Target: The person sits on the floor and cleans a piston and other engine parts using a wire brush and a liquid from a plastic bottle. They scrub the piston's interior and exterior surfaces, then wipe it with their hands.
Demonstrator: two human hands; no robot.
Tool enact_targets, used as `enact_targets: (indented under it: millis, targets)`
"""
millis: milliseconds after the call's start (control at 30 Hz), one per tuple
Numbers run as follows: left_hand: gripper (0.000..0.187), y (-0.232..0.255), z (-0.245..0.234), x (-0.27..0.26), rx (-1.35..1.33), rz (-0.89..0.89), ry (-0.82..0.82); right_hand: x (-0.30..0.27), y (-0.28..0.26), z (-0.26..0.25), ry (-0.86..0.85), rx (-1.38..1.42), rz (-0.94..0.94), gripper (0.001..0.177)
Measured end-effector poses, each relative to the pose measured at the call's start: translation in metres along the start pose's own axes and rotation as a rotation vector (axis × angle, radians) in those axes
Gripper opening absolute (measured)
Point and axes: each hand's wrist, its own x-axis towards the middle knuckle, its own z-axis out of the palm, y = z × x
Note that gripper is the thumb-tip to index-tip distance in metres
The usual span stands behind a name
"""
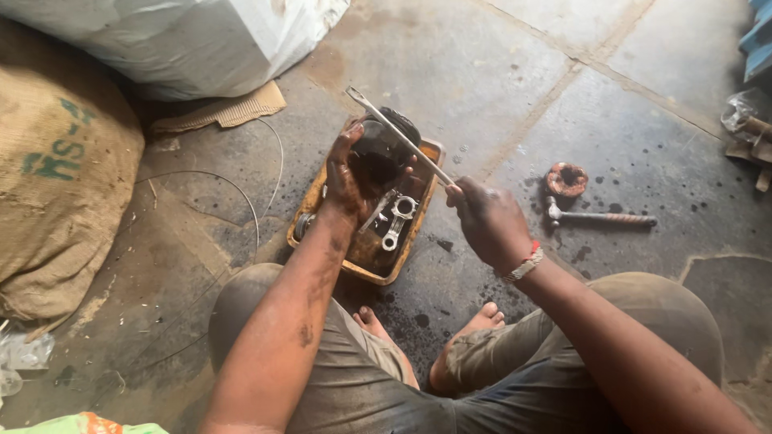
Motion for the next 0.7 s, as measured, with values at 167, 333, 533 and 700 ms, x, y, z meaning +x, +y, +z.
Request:
enact_targets:
  millis: [167, 333, 533, 700]
  targets:
    - [0.074, 0.002, 0.005, 0.005, 0.0, -0.025, -0.071, 0.002, 0.017, 0.013, -0.096, -0.076, 0.113, 0.029]
    - [0.076, 0.003, 0.01, 0.003, 0.136, -0.064, -0.045, 0.007, 0.021, 0.0, -0.058, -0.047, 0.078, 0.026]
    - [0.075, 0.0, 0.012, 0.006, 0.106, -0.065, -0.079, 0.001, 0.051, -0.003, 0.408, 0.092, -0.235, 0.027]
    - [0.073, 0.007, 0.009, 0.0, 0.128, -0.053, -0.119, 0.023, 0.099, 0.042, 0.053, -0.107, 0.447, 0.025]
